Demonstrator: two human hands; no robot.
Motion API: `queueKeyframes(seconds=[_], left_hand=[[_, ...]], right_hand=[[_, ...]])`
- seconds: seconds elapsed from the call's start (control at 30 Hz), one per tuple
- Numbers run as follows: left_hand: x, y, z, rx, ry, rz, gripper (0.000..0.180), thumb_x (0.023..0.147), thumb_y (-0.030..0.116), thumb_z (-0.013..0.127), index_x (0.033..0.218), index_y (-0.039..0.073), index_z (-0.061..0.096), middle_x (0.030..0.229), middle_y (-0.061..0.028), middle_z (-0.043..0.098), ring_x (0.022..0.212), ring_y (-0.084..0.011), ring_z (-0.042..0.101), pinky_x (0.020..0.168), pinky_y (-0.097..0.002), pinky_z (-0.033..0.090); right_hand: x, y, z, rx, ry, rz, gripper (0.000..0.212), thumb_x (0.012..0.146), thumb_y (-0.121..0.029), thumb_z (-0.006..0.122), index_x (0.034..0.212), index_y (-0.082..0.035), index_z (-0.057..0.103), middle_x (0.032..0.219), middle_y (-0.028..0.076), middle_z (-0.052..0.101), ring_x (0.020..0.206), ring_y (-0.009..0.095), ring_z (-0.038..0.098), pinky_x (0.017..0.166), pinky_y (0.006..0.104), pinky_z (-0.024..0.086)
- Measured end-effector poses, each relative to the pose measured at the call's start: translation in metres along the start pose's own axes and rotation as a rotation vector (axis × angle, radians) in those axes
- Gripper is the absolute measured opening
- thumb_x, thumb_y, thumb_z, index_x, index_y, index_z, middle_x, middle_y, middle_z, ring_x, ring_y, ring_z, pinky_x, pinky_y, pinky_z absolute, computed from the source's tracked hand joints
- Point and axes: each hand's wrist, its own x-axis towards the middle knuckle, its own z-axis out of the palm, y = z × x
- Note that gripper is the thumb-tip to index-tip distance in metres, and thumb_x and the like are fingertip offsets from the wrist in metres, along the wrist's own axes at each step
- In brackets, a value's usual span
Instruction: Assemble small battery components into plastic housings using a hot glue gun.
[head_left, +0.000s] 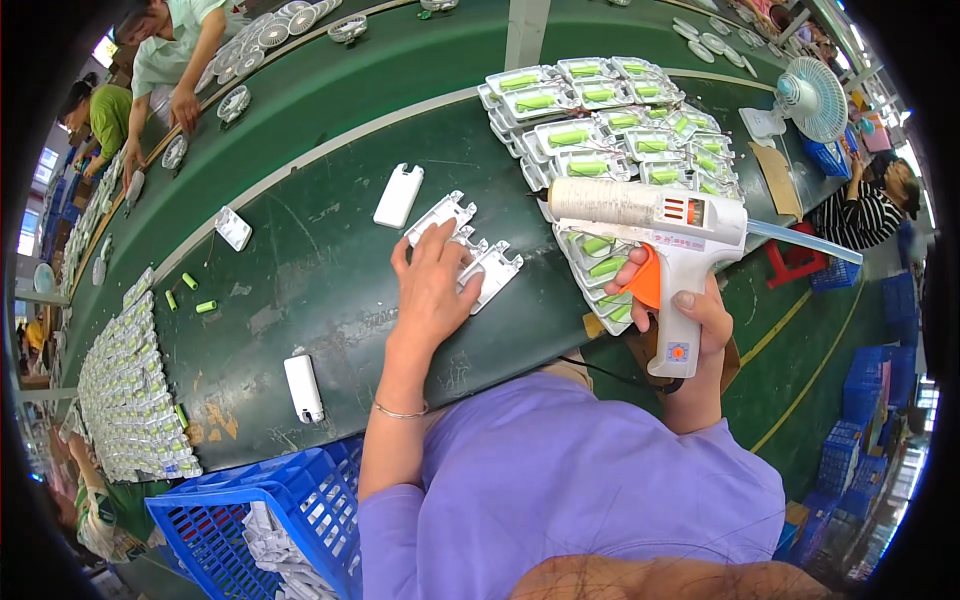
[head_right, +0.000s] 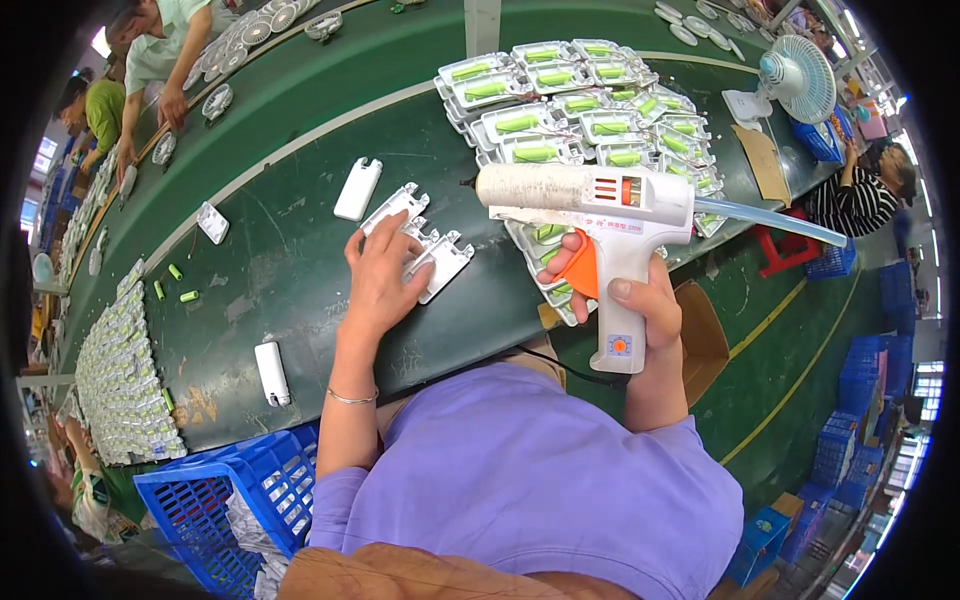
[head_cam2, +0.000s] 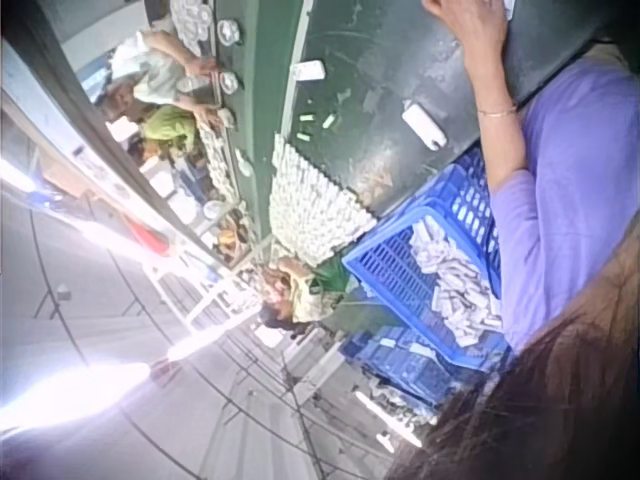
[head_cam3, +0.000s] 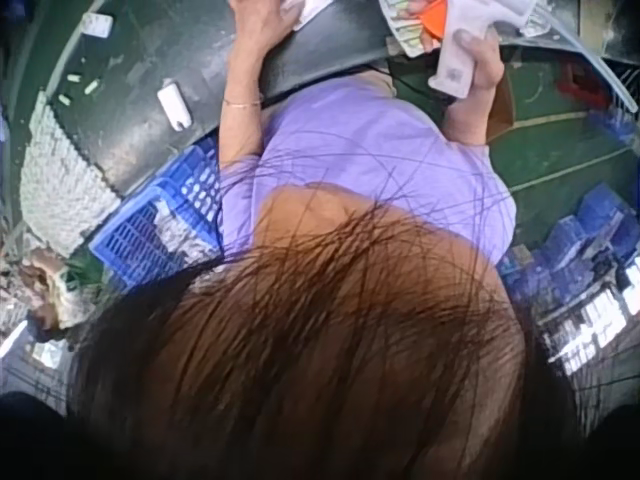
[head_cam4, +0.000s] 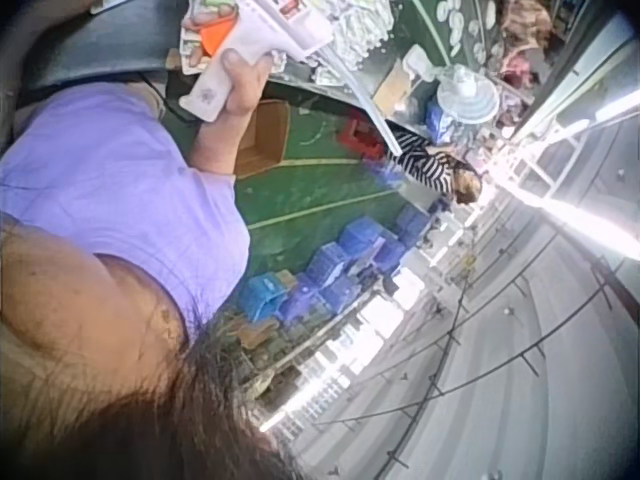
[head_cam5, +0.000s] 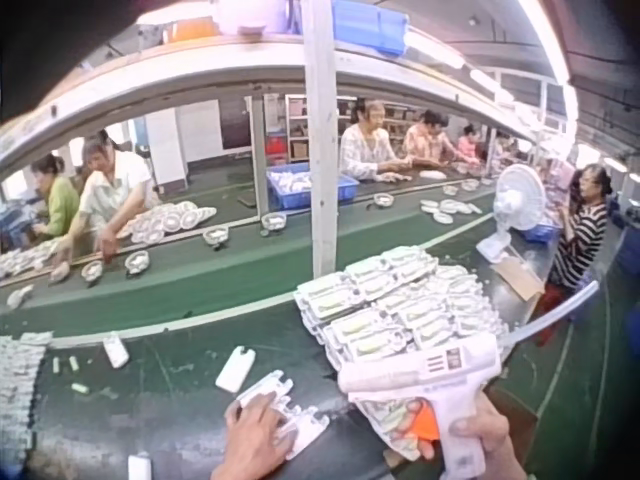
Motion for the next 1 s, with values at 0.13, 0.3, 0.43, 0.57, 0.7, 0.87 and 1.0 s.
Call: queueKeyframes(seconds=[0.13, 0.3, 0.43, 0.57, 0.7, 0.87, 1.0], left_hand=[[0.03, -0.031, -0.017, -0.029, 0.168, -0.251, 0.032, 0.079, 0.026, 0.072, 0.103, 0.008, 0.06, 0.12, -0.0136, 0.063, 0.109, -0.032, 0.058, 0.096, -0.0459, 0.036], [0.069, -0.084, -0.015, 0.287, 0.076, -0.446, 0.048, 0.074, 0.03, 0.074, 0.115, 0.009, 0.058, 0.107, -0.0129, 0.063, 0.103, -0.0325, 0.058, 0.09, -0.0458, 0.044], [0.077, -0.081, -0.011, 0.177, 0.038, -0.358, 0.052, 0.07, 0.013, 0.077, 0.118, 0.008, 0.058, 0.112, -0.0149, 0.055, 0.105, -0.0337, 0.055, 0.09, -0.0441, 0.045], [0.063, -0.063, -0.005, 0.034, 0.186, -0.226, 0.04, 0.075, -0.001, 0.07, 0.114, 0.007, 0.062, 0.105, -0.0131, 0.053, 0.095, -0.0314, 0.057, 0.085, -0.0407, 0.047], [0.041, -0.065, 0.001, -0.06, 0.15, -0.04, 0.026, 0.084, 0.005, 0.064, 0.11, 0.008, 0.065, 0.102, -0.0126, 0.059, 0.09, -0.0283, 0.059, 0.085, -0.0408, 0.043], [0.023, -0.043, 0.014, -0.241, 0.442, -0.285, 0.035, 0.095, 0.017, 0.053, 0.127, 0.004, 0.056, 0.129, -0.0195, 0.056, 0.121, -0.0338, 0.052, 0.102, -0.0401, 0.038], [0.027, -0.042, 0.03, -0.281, 0.507, -0.378, 0.041, 0.098, 0.02, 0.047, 0.132, -0.004, 0.048, 0.131, -0.0238, 0.052, 0.124, -0.0374, 0.049, 0.106, -0.041, 0.036]], right_hand=[[-0.002, 0.0, -0.008, 0.008, 0.034, 0.014, 0.075, 0.069, -0.027, 0.06, 0.129, 0.014, 0.04, 0.105, 0.025, 0.058, 0.091, 0.038, 0.065, 0.054, 0.0285, 0.055], [-0.007, 0.0, -0.012, 0.026, 0.027, 0.01, 0.073, 0.069, -0.026, 0.06, 0.127, 0.014, 0.04, 0.105, 0.025, 0.058, 0.09, 0.038, 0.065, 0.056, 0.0285, 0.056], [-0.007, -0.002, -0.016, 0.051, 0.04, -0.01, 0.073, 0.069, -0.027, 0.06, 0.127, 0.014, 0.041, 0.105, 0.025, 0.058, 0.09, 0.039, 0.065, 0.058, 0.0281, 0.056], [-0.008, 0.0, -0.019, 0.055, 0.073, -0.017, 0.073, 0.07, -0.028, 0.061, 0.127, 0.014, 0.041, 0.106, 0.025, 0.058, 0.091, 0.039, 0.064, 0.057, 0.0277, 0.056], [-0.004, -0.001, -0.02, 0.038, 0.041, 0.011, 0.074, 0.071, -0.029, 0.06, 0.128, 0.014, 0.041, 0.106, 0.025, 0.058, 0.092, 0.039, 0.064, 0.056, 0.0273, 0.055], [-0.004, 0.001, -0.024, 0.023, 0.044, 0.014, 0.074, 0.071, -0.03, 0.06, 0.128, 0.014, 0.041, 0.106, 0.025, 0.059, 0.092, 0.039, 0.065, 0.056, 0.0268, 0.055], [-0.001, 0.003, -0.015, 0.035, 0.076, 0.003, 0.074, 0.071, -0.032, 0.06, 0.127, 0.014, 0.042, 0.104, 0.025, 0.06, 0.091, 0.038, 0.065, 0.057, 0.0267, 0.055]])
